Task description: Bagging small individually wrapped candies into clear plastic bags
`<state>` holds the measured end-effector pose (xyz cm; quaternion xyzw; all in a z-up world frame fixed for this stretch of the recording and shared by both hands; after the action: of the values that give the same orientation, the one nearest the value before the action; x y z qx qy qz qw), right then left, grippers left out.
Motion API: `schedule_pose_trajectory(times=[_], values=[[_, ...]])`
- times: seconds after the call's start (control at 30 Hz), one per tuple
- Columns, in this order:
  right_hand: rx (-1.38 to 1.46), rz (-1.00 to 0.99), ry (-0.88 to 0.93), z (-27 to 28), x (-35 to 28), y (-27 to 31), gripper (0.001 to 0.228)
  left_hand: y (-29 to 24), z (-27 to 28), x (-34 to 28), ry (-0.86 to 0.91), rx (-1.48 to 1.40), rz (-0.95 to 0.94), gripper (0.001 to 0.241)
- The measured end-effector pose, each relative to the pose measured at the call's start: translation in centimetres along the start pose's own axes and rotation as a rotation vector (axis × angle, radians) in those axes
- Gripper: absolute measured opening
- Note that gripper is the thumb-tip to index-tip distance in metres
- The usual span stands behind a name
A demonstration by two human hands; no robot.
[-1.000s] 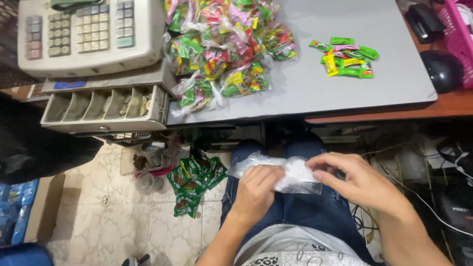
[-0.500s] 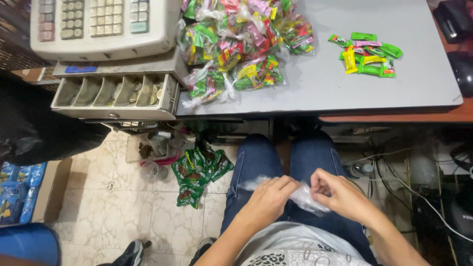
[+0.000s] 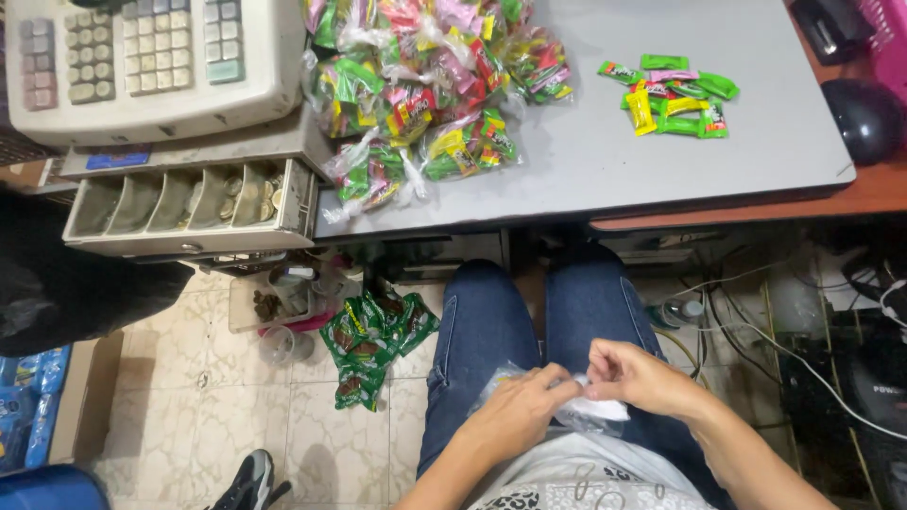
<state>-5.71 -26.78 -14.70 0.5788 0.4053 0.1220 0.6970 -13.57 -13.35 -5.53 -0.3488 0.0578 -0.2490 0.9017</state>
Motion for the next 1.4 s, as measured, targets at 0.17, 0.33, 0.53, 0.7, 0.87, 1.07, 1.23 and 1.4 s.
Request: schedule_pose_trajectory(times=[0.17, 0.33, 0.53, 0.7, 0.87, 1.07, 1.23, 1.4], values=[[0.169, -0.045, 0.112, 0.1, -0.6, -2.8, 0.051, -0.5, -0.3, 0.0, 0.013, -0.09, -0.021, 0.031], [0.081, -0.038, 0.082, 1.2, -0.3, -5.7, 0.044, -0.6, -0.6, 0.0, 0.015, -0.072, -0.022, 0.025], [0.107, -0.136, 0.069, 0.4, -1.4, -2.5, 0.044, -2.2, 0.7, 0.3, 0.019, -0.18, -0.034, 0.04], [-0.009, -0.187, 0.034, 0.7, -2.0, -2.0, 0.048, -1.0, -1.0, 0.3, 0.098, -0.263, 0.013, 0.051], [0.192, -0.143, 0.105, 0.8, -2.4, -1.6, 0.043, -0.9, -2.3, 0.5, 0.186, -0.194, -0.065, 0.059], [0.191, 0.217, -0.113, 4.3, -1.3, 1.8, 0.028, -1.7, 0.5, 1.5, 0.029, -0.061, -0.096, 0.071], [0.252, 0.448, -0.296, 5.4, -1.4, 11.0, 0.038, -1.7, 4.1, 3.1, -0.147, 0.164, -0.037, 0.055], [0.167, 0.646, -0.374, 6.1, -1.7, 17.6, 0.039, -1.4, 7.6, 4.4, -0.244, 0.387, 0.033, 0.036]])
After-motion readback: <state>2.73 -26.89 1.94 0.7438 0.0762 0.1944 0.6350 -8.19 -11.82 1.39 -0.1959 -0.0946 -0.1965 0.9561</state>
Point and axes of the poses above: each hand's wrist, its own x-axis towards the middle knuckle, its own z-axis out of the back of the hand, y = z × x, the point moved 8 cm from there along x, towards the middle knuckle, and after that the axes turned 6 degrees about -y, right-handed, at the moved point
